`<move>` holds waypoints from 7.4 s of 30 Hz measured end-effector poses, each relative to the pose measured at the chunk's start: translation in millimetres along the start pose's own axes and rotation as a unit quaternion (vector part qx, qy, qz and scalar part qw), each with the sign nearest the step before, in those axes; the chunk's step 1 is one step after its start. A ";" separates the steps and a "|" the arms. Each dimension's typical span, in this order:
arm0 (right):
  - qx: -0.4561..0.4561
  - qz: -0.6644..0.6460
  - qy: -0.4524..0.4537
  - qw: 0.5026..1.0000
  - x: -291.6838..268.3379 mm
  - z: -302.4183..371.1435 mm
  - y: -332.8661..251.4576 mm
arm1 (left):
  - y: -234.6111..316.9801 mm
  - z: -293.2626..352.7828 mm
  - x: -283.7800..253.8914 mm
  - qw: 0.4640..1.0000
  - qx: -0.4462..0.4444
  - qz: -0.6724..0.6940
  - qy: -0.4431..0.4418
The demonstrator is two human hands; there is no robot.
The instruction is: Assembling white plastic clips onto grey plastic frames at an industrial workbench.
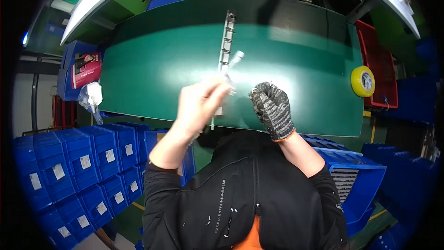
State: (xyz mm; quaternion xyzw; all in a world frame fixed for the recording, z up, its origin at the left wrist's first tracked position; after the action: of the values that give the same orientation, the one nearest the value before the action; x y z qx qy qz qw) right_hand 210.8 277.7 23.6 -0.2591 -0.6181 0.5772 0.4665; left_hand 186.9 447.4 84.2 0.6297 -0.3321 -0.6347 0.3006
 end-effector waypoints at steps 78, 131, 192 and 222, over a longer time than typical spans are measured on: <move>-0.100 0.405 -0.002 0.909 7.2 -0.8 -21.3 | -59.8 -0.8 49.1 0.799 -0.190 0.554 -0.136; 0.086 -0.076 0.065 0.991 -21.2 -8.4 8.7 | -52.2 -14.3 68.7 0.902 -0.150 0.365 -0.173; -0.092 0.497 -0.004 0.863 -14.6 12.1 -6.3 | -51.0 2.9 93.0 0.846 -0.104 0.520 -0.053; -0.076 0.151 0.352 0.921 -184.9 103.0 49.0 | -90.5 -88.2 238.9 0.914 0.105 -0.350 -0.177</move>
State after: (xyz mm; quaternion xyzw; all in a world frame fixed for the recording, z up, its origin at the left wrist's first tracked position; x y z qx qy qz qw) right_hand 189.4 80.0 -64.0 -0.5706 -0.4100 0.4636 0.5398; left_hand 272.0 306.7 -130.3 0.6110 -0.2029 -0.7618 -0.0721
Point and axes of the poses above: each hand's wrist, its own z-axis away from the middle knuckle, its own x-axis out of the palm, y = z × x, the point moved 4 cm from there along -z, towards the middle knuckle, and after that the axes turned 10 degrees about -y, right-handed, at the moved point
